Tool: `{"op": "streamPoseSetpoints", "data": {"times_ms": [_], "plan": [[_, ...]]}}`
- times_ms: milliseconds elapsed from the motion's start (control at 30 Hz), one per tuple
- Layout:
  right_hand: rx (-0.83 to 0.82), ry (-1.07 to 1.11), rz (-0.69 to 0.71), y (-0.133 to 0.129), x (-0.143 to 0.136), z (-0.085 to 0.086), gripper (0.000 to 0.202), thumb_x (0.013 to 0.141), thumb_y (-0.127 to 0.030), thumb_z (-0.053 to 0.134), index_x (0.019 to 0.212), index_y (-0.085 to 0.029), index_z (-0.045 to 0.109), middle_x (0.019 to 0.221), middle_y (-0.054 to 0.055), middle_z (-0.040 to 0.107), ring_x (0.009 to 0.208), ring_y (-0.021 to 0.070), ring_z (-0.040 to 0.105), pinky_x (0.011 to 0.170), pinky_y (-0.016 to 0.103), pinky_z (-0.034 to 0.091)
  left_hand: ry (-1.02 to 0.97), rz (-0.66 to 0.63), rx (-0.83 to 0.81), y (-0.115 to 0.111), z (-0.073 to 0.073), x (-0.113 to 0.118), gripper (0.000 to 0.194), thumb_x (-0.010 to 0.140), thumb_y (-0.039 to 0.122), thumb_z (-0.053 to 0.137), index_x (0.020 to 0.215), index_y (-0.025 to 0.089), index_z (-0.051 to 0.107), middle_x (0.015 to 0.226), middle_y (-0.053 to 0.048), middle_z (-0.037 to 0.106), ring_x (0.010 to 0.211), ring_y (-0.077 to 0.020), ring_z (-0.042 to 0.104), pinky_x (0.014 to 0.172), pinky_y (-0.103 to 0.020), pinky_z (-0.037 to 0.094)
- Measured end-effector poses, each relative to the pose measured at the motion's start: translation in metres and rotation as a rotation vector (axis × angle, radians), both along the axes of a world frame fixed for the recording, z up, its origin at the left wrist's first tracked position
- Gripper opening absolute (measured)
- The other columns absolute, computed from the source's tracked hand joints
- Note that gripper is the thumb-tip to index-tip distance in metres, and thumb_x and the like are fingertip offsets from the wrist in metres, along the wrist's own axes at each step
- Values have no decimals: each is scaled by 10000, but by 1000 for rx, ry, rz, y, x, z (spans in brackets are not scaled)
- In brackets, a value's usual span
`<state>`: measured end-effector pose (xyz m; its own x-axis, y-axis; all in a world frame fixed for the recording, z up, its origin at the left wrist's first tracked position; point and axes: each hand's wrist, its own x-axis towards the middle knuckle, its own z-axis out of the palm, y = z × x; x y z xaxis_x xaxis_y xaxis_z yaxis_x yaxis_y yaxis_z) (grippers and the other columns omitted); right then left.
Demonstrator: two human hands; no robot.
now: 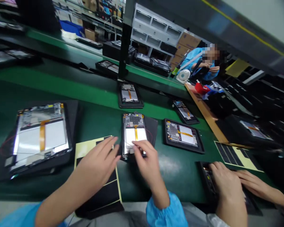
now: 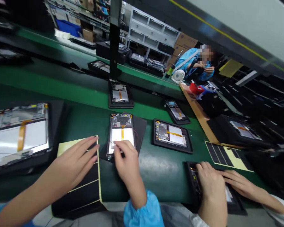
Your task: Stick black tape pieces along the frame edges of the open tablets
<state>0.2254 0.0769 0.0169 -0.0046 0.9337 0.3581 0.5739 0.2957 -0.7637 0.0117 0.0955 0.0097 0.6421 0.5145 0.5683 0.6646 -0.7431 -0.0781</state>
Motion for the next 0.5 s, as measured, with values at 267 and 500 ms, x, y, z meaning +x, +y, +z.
{"op": "streamPoseSetpoints", "data": {"times_ms": [267,500], "plan": [[-231,-378,508,100,-64,-16,233,998,-87,691,1134,-211,834,1051,64,746,965,206,718,882,307,534,45,245,-16,-29,-81,-54,719,1167,491,224,1420,-74,590,1508,-304,584,1378,-455,576,1086,-518,486],[-205,-419,521,96,-57,-22,181,1013,-86,660,1032,-187,809,1005,55,715,928,187,687,848,284,510,10,239,-62,-28,-78,-53,710,1165,507,232,1429,-45,591,1531,-283,574,1411,-436,547,1114,-511,470]]}}
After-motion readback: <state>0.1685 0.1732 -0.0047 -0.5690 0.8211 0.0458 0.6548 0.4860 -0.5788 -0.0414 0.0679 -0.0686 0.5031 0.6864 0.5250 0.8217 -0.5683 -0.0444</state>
